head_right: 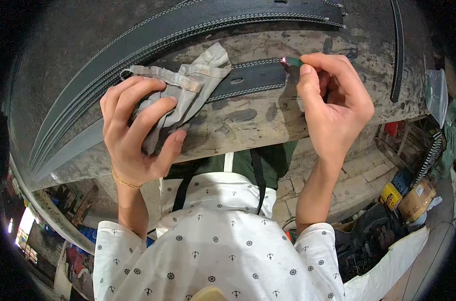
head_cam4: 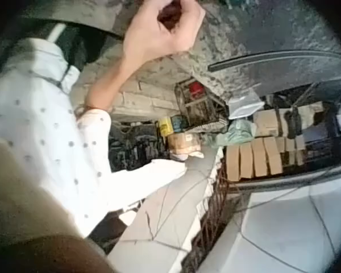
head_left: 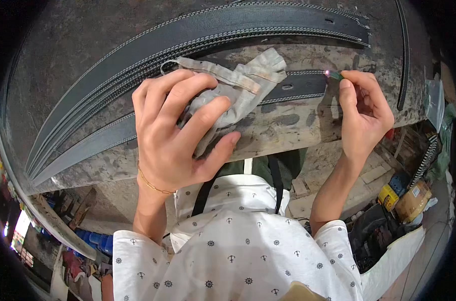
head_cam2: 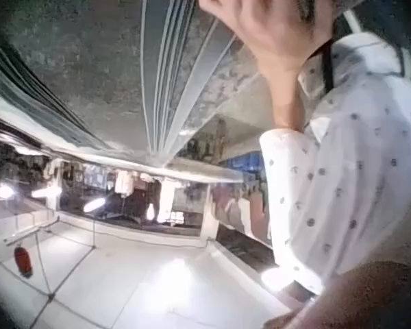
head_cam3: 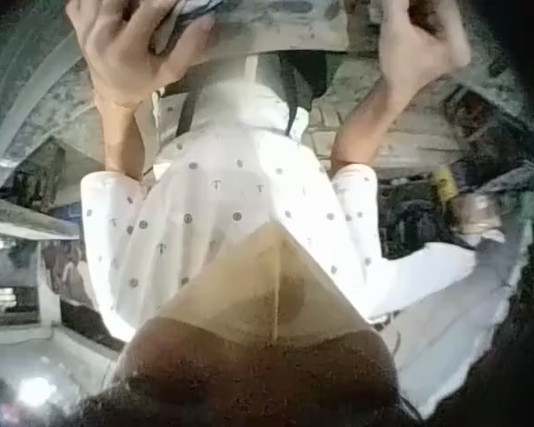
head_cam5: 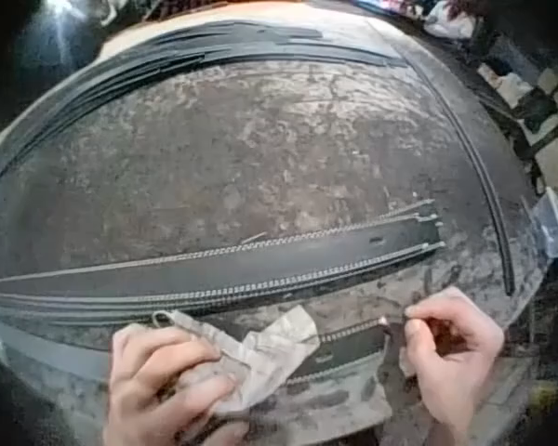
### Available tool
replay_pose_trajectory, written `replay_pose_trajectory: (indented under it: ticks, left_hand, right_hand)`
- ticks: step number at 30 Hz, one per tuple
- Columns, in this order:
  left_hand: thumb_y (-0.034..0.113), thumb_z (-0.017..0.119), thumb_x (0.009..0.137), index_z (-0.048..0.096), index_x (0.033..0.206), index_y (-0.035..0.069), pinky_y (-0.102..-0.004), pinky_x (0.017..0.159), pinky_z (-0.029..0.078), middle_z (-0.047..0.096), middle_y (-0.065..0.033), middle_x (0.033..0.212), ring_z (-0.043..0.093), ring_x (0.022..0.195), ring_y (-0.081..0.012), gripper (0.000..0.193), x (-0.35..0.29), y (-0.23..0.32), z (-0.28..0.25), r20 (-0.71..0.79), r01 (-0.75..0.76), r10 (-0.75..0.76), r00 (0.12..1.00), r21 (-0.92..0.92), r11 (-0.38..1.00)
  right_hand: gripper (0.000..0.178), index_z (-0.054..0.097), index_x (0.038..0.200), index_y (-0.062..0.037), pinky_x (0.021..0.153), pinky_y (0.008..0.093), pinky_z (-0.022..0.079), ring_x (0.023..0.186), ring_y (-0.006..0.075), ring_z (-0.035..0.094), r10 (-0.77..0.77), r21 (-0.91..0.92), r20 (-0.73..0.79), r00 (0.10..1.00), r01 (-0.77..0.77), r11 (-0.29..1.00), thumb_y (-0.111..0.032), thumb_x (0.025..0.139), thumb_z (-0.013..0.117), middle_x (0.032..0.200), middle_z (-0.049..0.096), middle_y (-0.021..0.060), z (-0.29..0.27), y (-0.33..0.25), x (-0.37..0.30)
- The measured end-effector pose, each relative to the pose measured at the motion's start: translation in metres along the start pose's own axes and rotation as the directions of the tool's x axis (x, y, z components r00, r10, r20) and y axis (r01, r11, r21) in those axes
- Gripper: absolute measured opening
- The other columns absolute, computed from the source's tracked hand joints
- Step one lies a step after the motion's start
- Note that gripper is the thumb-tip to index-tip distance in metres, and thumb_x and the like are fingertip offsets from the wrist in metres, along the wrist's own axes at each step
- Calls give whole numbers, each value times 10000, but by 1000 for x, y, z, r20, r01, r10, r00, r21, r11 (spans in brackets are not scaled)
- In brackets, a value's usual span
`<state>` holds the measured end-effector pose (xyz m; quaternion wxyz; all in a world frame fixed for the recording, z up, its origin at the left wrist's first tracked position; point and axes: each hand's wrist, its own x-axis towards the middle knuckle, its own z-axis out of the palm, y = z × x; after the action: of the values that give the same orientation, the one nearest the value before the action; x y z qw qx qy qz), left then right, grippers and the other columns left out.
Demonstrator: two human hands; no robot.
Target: Applying edge finish or dye to the holes and edges of leather belts and wiping them with a cloth.
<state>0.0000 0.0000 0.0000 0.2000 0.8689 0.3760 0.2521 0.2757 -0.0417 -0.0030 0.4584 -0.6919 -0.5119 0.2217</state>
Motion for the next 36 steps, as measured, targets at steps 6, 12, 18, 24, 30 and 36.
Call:
replay_pose_trajectory:
  ticks: [6,12,18,24,30,36]
  left_hand:
    - [224,798,708,735,994,103,-455,957,426,678,-109,1162,603,1100,-348,317,0,-1,2,-17,-23,23,1000,12,1000]
    - [207,815,702,729,968,82,-456,972,429,680,-117,1152,597,1108,-346,306,2,2,1,5,6,-6,1000,53,999]
    - [196,832,675,722,956,65,-459,970,432,677,-130,1139,598,1102,-350,328,2,3,3,-10,1,0,1000,58,998]
    - [186,834,654,722,957,63,-464,975,435,677,-127,1142,597,1107,-351,345,2,3,1,-1,10,-10,1000,51,999]
    - [184,838,644,724,958,72,-466,979,440,679,-121,1147,598,1114,-354,352,2,4,2,-3,19,-19,1000,53,998]
    - [183,841,657,723,961,73,-467,975,443,682,-123,1148,598,1115,-354,344,2,3,3,-5,18,-18,1000,43,999]
  right_hand:
    - [110,716,965,44,590,198,360,684,38,473,-14,34,2,1000,14,999,85,868,682,852,618,-8,1,2,0]
    - [118,720,952,41,587,198,357,677,35,469,-5,46,15,1000,4,999,92,851,684,842,616,-9,1,3,0]
    - [125,721,951,43,583,197,359,677,35,480,-11,54,26,1000,9,998,95,842,687,826,612,-8,1,3,0]
    - [126,726,948,38,575,198,357,673,35,479,18,72,-16,1000,-17,997,92,839,695,819,611,-7,3,2,1]
    - [122,727,948,32,570,199,346,661,36,464,-21,16,12,1000,21,1000,85,841,703,819,613,-7,2,4,1]
    - [124,729,948,30,573,198,346,666,35,466,-32,13,19,999,32,999,84,840,702,827,622,-5,0,5,1]
